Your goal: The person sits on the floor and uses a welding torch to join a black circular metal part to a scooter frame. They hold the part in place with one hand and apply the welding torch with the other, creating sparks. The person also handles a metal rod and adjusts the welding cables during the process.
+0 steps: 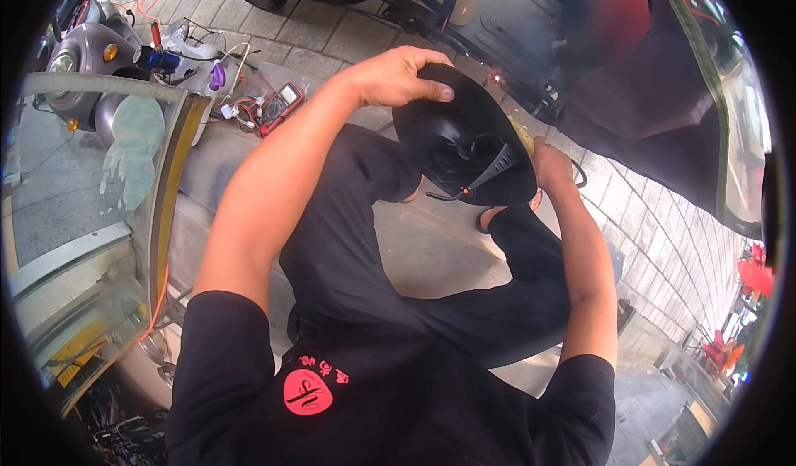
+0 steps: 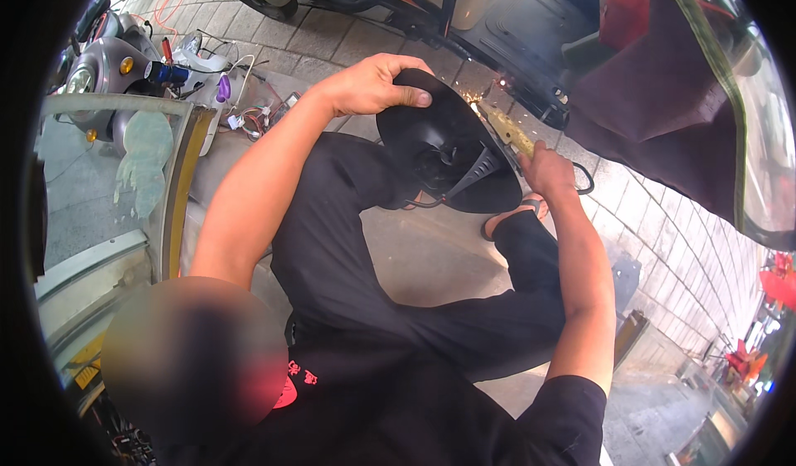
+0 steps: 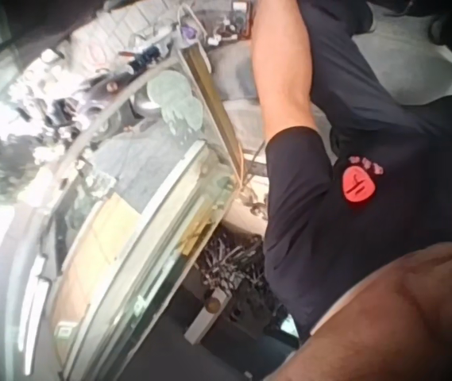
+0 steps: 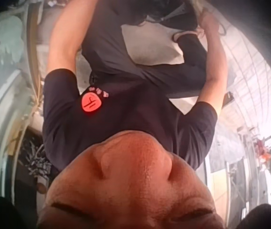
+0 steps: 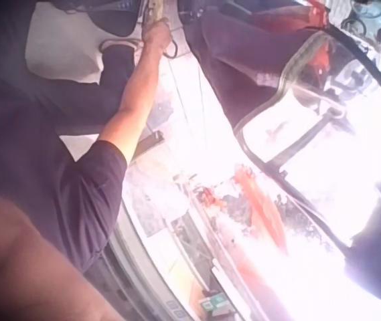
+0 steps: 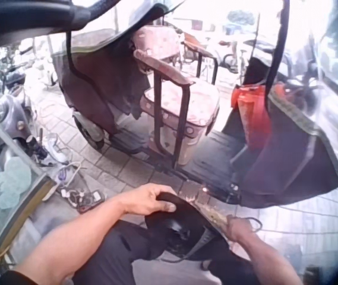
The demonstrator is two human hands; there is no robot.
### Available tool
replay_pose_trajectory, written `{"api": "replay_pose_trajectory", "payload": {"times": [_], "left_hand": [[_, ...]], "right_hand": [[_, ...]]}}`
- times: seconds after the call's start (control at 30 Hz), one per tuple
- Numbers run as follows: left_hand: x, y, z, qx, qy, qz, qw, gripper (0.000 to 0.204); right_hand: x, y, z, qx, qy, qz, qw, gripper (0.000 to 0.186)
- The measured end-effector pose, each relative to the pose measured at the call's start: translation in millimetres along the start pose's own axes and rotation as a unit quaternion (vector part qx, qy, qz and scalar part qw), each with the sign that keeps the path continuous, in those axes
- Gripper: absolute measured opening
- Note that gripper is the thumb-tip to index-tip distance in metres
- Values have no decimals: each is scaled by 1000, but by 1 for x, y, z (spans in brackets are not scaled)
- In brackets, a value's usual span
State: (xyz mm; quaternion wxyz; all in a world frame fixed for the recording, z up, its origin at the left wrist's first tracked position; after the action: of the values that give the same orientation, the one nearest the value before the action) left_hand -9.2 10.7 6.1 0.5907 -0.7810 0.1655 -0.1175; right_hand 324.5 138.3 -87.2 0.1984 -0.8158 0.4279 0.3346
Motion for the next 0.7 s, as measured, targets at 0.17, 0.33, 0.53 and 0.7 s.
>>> {"api": "replay_pose_trajectory", "payload": {"times": [0.17, 0.33, 0.53, 0.7], "left_hand": [[-1, 0, -2, 9, 0, -24, 1000, 29], [0, -2, -1, 13, 6, -27, 1000, 29], [1, -4, -1, 12, -3, -28, 1000, 30], [0, -4, -2, 13, -8, -28, 999, 32]], "right_hand": [[-3, -2, -1, 8, 1, -4, 1000, 54], [0, -6, 0, 9, -8, -5, 1000, 54], [-2, -6, -1, 18, 1, 1, 1000, 55], [-2, -7, -1, 16, -1, 3, 1000, 56]]}}
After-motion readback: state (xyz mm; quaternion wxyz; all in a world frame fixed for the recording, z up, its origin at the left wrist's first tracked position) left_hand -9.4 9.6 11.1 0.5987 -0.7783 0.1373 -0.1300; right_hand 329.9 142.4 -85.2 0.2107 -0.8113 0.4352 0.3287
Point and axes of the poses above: each hand's wrist, its own z-axis towards the middle knuckle, its own x-axis out of the palm, y = z × x, the point moved 4 cm from there along z, towards the middle knuckle, and after that the axes turned 13 degrees about y, right-handed, at the moved point
